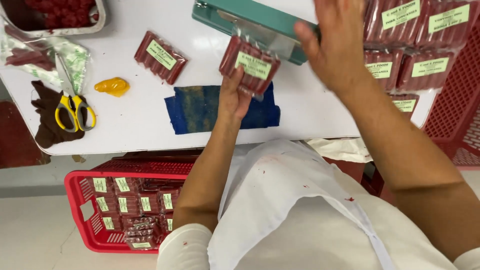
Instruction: The person repeatedly picks up vacuum-sealed packages of pork longganisa, places them into a heat-sealing machine, and seals the packages. After sealing, the person places the packages into a red basket. The process is repeated for multiple packages throughout the clip.
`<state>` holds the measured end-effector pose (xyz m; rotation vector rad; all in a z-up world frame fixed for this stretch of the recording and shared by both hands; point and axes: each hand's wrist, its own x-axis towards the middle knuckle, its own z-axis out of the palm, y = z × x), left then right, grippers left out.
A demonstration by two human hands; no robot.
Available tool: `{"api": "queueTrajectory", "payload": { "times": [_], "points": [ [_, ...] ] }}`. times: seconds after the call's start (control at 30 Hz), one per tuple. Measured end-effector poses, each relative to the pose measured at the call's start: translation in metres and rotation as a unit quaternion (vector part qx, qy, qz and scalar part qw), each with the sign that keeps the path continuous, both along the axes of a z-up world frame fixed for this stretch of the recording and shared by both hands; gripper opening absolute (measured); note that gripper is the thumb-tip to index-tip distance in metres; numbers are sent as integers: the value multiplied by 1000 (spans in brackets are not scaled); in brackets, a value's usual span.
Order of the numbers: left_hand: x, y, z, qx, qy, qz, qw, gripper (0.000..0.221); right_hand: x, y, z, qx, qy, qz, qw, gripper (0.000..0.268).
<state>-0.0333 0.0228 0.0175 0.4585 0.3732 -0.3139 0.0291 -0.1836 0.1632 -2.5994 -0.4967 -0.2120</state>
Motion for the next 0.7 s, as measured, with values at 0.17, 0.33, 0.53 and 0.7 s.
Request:
{"api": "queueTrajectory", "payload": {
  "times": [0.17, 0.33, 0.53, 0.7],
  "points": [
    [-37, 28, 37, -26, 29, 30, 999, 53, -60, 70, -22, 137, 299, 54, 943, 60],
    [-48, 57, 23, -41, 91, 107, 989, 35, -85, 111, -49, 321, 303, 34, 897, 59],
    [-23, 117, 19, 25, 151, 96, 984, 34, -118, 76, -72, 280, 422, 35, 861, 59],
    [41, 185, -30, 203, 179, 171, 947, 27, -186, -16, -63, 250, 513, -120, 812, 40]
  ]
}}
